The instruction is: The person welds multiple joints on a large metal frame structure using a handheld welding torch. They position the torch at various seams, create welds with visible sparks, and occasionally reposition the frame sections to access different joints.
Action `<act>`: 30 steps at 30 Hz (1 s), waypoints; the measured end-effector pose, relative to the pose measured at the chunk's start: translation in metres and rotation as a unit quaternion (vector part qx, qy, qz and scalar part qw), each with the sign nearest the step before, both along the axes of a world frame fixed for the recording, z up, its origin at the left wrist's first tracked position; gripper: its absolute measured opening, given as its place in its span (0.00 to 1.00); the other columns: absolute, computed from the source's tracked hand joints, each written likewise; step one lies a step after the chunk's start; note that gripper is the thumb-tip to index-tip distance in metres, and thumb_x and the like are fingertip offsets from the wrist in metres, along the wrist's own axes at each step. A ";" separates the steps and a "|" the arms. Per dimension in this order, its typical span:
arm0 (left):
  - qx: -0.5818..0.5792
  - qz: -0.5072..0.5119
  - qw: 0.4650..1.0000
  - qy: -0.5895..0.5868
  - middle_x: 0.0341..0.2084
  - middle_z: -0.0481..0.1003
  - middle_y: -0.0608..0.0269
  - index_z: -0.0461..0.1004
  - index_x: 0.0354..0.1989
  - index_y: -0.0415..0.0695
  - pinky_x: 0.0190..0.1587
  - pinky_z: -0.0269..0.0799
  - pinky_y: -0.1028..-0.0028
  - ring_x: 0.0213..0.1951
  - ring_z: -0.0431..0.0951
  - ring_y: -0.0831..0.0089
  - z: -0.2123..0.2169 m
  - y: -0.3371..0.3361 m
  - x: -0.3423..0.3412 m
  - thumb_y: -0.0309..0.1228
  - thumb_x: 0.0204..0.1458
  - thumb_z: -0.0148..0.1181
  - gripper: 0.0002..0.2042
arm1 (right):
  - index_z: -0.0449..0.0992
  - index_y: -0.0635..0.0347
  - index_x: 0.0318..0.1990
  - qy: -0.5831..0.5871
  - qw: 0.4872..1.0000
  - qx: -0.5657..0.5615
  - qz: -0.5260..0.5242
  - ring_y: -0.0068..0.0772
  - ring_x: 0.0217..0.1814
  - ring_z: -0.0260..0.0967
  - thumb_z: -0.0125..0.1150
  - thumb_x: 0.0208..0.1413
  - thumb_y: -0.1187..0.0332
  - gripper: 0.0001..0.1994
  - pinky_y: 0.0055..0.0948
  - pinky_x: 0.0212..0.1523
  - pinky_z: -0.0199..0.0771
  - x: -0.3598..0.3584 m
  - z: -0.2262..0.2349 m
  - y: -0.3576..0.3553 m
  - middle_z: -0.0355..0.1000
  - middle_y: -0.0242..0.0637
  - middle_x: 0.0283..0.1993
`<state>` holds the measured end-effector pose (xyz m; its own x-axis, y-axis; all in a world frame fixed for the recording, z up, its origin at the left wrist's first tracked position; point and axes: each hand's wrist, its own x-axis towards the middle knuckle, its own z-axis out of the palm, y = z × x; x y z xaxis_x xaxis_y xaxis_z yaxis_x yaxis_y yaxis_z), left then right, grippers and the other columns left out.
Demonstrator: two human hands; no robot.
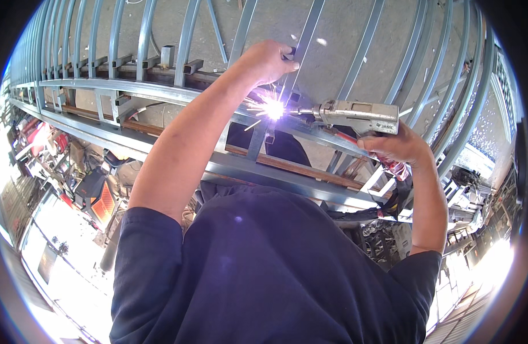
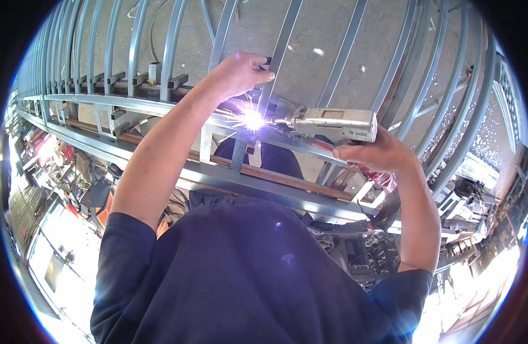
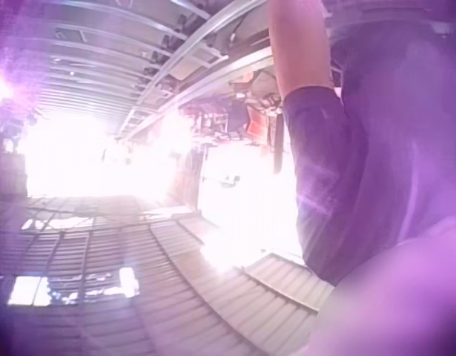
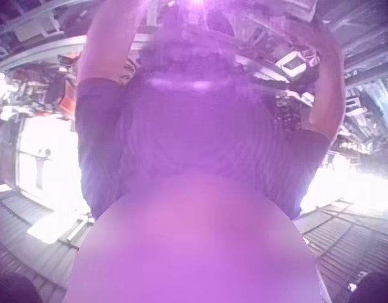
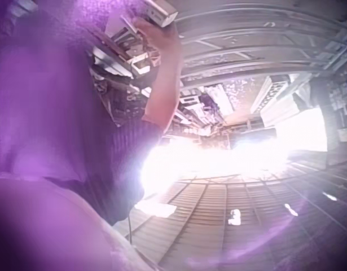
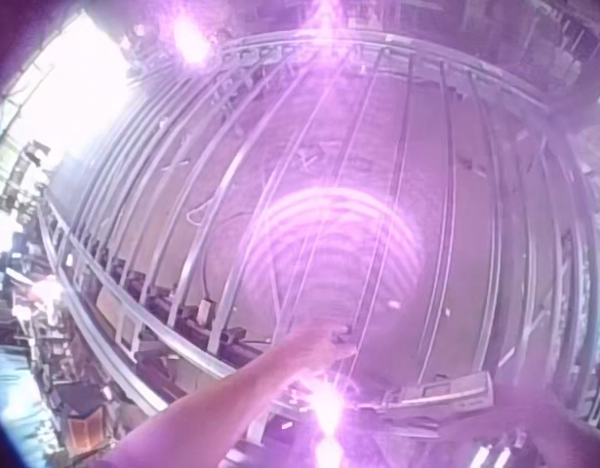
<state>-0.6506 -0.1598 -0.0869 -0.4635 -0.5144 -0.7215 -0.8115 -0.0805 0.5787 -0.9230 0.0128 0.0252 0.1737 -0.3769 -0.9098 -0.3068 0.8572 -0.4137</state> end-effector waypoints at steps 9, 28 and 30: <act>0.025 -0.001 1.000 -0.015 0.54 0.82 0.44 0.72 0.67 0.35 0.53 0.81 0.65 0.51 0.85 0.59 0.004 -0.002 0.000 0.40 0.59 0.71 0.31 | 0.74 0.61 0.64 -0.002 0.999 0.034 0.013 0.28 0.45 0.77 0.79 0.51 0.65 0.33 0.31 0.48 0.81 0.002 0.002 -0.008 0.80 0.35 0.45; 0.034 -0.013 0.999 -0.018 0.53 0.82 0.45 0.71 0.68 0.36 0.58 0.78 0.64 0.53 0.84 0.59 0.007 -0.005 -0.003 0.38 0.59 0.71 0.31 | 0.74 0.62 0.64 -0.040 0.999 0.027 -0.013 0.26 0.44 0.77 0.78 0.52 0.66 0.32 0.31 0.44 0.82 -0.007 -0.001 0.002 0.80 0.35 0.45; 0.046 0.000 0.999 -0.008 0.53 0.82 0.43 0.71 0.68 0.35 0.58 0.77 0.64 0.53 0.84 0.59 0.007 -0.005 -0.002 0.38 0.59 0.71 0.31 | 0.74 0.62 0.65 -0.026 0.999 0.027 -0.007 0.27 0.46 0.78 0.78 0.52 0.66 0.32 0.31 0.46 0.82 -0.007 0.000 0.002 0.81 0.36 0.46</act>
<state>-0.6524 -0.1648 -0.0800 -0.4518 -0.4454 -0.7730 -0.8204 -0.1330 0.5561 -0.9298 0.0143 0.0255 0.2165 -0.3303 -0.9187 -0.2743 0.8825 -0.3820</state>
